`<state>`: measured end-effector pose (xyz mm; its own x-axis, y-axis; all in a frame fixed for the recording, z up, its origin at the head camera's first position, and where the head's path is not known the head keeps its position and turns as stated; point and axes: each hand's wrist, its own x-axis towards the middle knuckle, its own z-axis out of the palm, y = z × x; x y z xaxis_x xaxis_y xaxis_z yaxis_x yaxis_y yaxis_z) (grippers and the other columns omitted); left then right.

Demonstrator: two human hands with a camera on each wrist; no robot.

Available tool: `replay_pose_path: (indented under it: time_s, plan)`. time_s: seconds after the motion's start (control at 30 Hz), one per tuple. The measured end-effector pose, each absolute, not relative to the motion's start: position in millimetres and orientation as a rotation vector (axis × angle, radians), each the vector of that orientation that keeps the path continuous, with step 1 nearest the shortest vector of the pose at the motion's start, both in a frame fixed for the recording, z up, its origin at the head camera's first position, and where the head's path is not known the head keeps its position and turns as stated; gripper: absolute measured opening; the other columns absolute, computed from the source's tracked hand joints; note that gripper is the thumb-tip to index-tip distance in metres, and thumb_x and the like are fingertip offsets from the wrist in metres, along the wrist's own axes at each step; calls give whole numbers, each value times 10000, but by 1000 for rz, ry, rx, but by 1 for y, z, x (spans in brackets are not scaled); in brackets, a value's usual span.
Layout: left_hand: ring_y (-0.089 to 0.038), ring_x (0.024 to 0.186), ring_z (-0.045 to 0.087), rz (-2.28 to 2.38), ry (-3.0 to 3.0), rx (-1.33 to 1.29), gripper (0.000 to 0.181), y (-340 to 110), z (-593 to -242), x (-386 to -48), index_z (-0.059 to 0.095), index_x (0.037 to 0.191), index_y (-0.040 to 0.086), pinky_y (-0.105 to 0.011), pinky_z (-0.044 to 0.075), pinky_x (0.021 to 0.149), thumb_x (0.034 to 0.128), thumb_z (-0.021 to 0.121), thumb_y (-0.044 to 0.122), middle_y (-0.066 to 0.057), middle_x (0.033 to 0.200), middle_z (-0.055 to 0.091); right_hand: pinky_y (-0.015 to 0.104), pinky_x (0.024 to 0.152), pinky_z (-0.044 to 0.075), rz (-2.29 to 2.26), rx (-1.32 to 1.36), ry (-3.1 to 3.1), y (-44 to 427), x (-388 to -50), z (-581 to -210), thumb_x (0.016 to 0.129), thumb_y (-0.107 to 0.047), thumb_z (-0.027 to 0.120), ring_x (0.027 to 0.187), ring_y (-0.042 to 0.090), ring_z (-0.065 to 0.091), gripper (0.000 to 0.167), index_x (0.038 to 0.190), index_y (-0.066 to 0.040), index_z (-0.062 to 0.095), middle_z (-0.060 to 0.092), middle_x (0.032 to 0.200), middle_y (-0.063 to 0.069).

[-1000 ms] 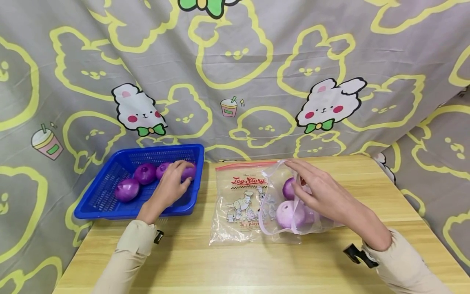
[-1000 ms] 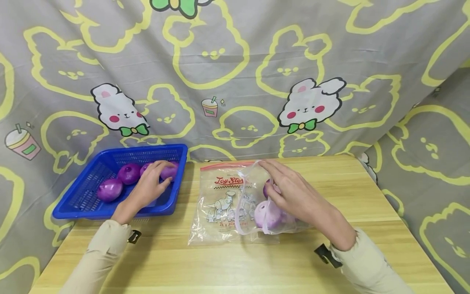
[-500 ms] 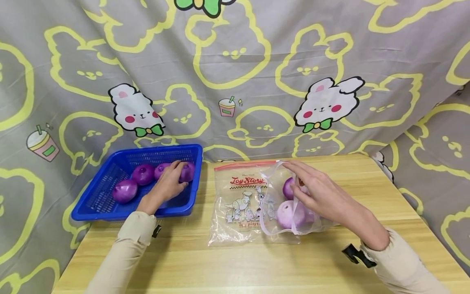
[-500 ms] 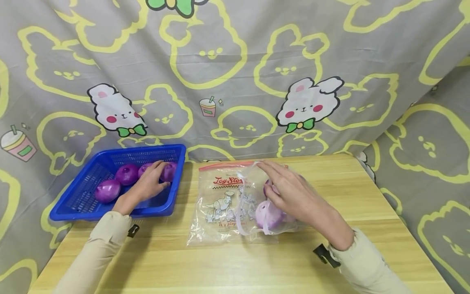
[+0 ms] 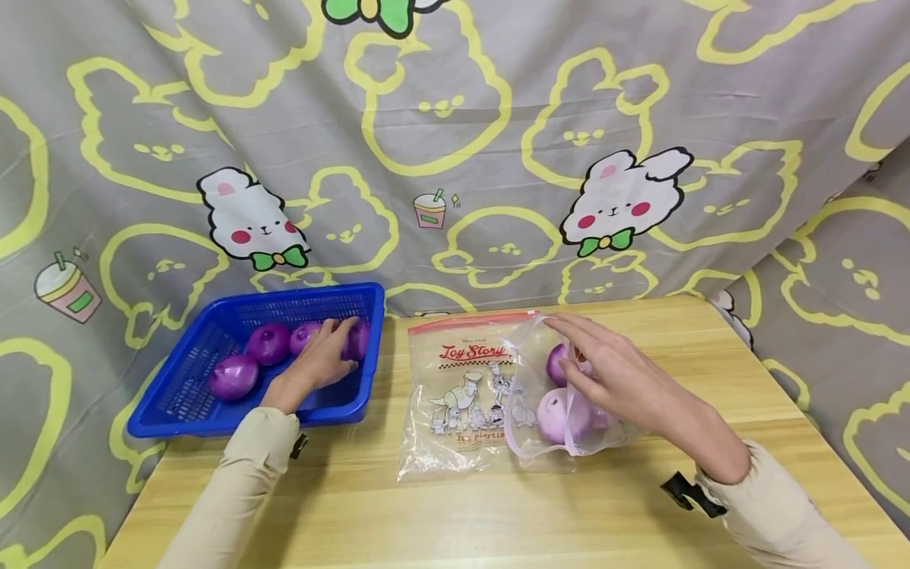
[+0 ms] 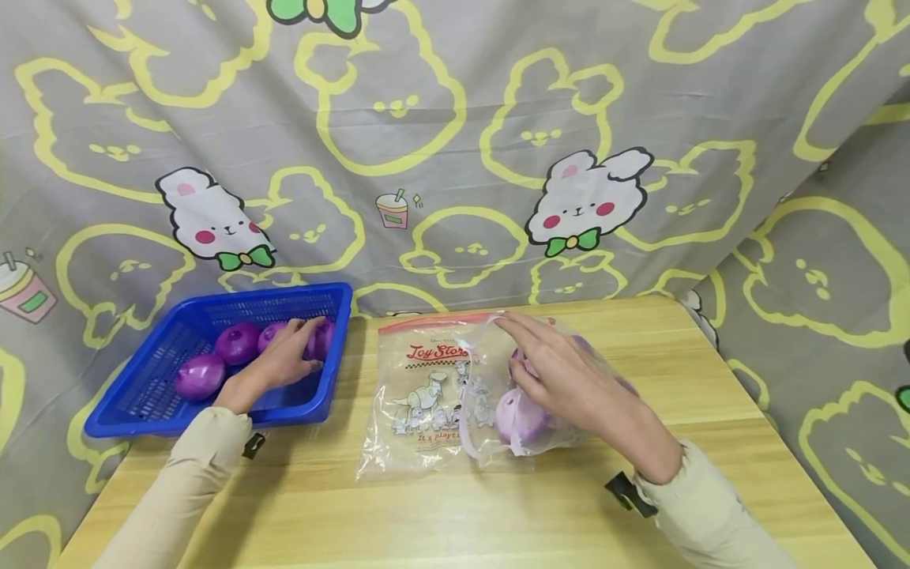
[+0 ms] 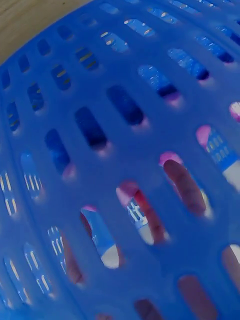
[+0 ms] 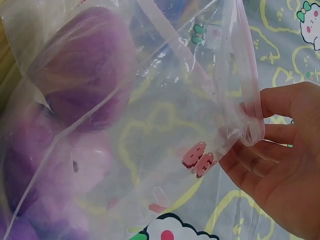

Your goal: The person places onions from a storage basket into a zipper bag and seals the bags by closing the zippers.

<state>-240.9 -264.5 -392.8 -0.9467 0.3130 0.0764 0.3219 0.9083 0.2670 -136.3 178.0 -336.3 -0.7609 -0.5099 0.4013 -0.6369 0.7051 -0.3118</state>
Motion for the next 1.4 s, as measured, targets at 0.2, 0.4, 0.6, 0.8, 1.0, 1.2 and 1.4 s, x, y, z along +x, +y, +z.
replay_pose_path:
  time_s: [0.2,0.4,0.6,0.8,1.0,1.2,1.4]
  plan:
    - [-542,1060,492,-388,-3067,-463,620,-263,-393,-238,485,1329,-53,-654,412,924,805,784,87,-336,1208,437,376,835,505,639,912,-2635,178,-137,-337,930,-105,639,984,211,571,587,1473,-8,438,452,1497,183]
    - [-496,1002,579,-357,-3074,-460,571,-263,-394,-234,462,1210,-48,-620,447,891,798,819,121,-315,1119,559,385,848,515,649,921,-2622,177,-136,-337,926,-104,646,1058,238,573,580,1464,-9,451,460,1492,181]
    - [-499,974,579,-391,-3114,-449,536,-267,-398,-230,497,1269,-22,-633,481,852,848,786,141,-313,1149,512,359,809,518,651,930,-2614,175,-136,-338,927,-106,646,962,197,586,576,1463,-18,454,463,1491,176]
    - [-520,1049,570,-331,-3065,-495,528,-276,-401,-224,519,1290,-34,-645,457,895,874,772,168,-334,1185,555,368,827,525,663,949,-2614,171,-138,-340,922,-97,657,972,206,597,584,1464,-17,452,460,1493,176]
    - [-509,1154,539,-248,-2924,-587,582,-281,-398,-218,503,1369,-46,-653,386,991,893,754,177,-329,1249,568,295,737,519,663,945,-2620,170,-138,-341,924,-96,647,769,67,548,586,1470,-24,448,456,1499,168]
    - [-510,1212,506,-312,-2830,-689,621,-287,-399,-212,462,1433,-23,-646,360,1033,916,732,190,-320,1359,515,267,689,515,659,939,-2592,177,-138,-342,916,-81,656,770,67,536,579,1458,-18,462,476,1478,181]
    - [-538,1223,472,-341,-2725,-731,621,-281,-394,-209,459,1442,9,-651,328,1069,915,733,190,-309,1423,467,373,806,556,662,922,-2563,181,-138,-342,896,-59,672,979,210,627,581,1439,0,476,490,1459,202]
